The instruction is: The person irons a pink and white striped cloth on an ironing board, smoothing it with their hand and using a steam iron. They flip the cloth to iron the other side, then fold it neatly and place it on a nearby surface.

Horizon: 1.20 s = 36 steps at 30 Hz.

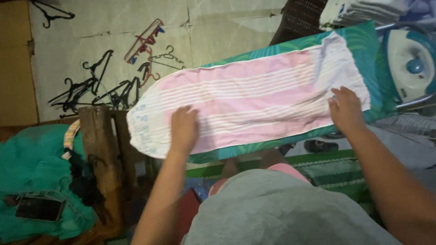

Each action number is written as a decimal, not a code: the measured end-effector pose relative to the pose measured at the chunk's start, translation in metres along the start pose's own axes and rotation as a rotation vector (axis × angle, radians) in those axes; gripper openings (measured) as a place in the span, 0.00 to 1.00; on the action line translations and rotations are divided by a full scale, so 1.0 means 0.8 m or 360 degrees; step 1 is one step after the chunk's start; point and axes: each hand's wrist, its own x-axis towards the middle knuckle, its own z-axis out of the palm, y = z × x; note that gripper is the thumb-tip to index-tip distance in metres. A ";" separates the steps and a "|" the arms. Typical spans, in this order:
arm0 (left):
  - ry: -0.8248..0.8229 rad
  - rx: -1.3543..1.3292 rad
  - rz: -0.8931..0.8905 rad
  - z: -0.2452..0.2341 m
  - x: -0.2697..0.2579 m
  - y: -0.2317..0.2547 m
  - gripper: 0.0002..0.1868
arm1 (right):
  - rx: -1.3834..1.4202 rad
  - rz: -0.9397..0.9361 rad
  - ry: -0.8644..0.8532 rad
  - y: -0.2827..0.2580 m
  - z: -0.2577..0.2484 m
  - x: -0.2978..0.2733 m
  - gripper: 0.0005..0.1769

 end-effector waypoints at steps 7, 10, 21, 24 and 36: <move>0.0141 0.0277 0.0166 0.104 0.031 0.093 0.40 | -0.0373 -0.0087 -0.0117 0.056 0.012 0.016 0.41; 0.0065 0.0407 -0.0086 0.113 0.018 0.099 0.43 | -0.0486 -0.0056 -0.0191 0.080 0.007 0.012 0.45; 0.0189 0.0462 -0.0320 0.141 0.016 0.135 0.40 | -0.0486 0.0273 0.0148 0.271 -0.158 0.137 0.48; 0.0223 0.0353 -0.0073 0.165 0.057 0.187 0.38 | -0.0363 0.0846 -0.0395 0.305 -0.161 0.161 0.42; 0.0320 0.0213 0.0090 0.143 0.044 0.222 0.35 | -0.0272 0.0837 -0.0310 0.189 -0.221 0.167 0.34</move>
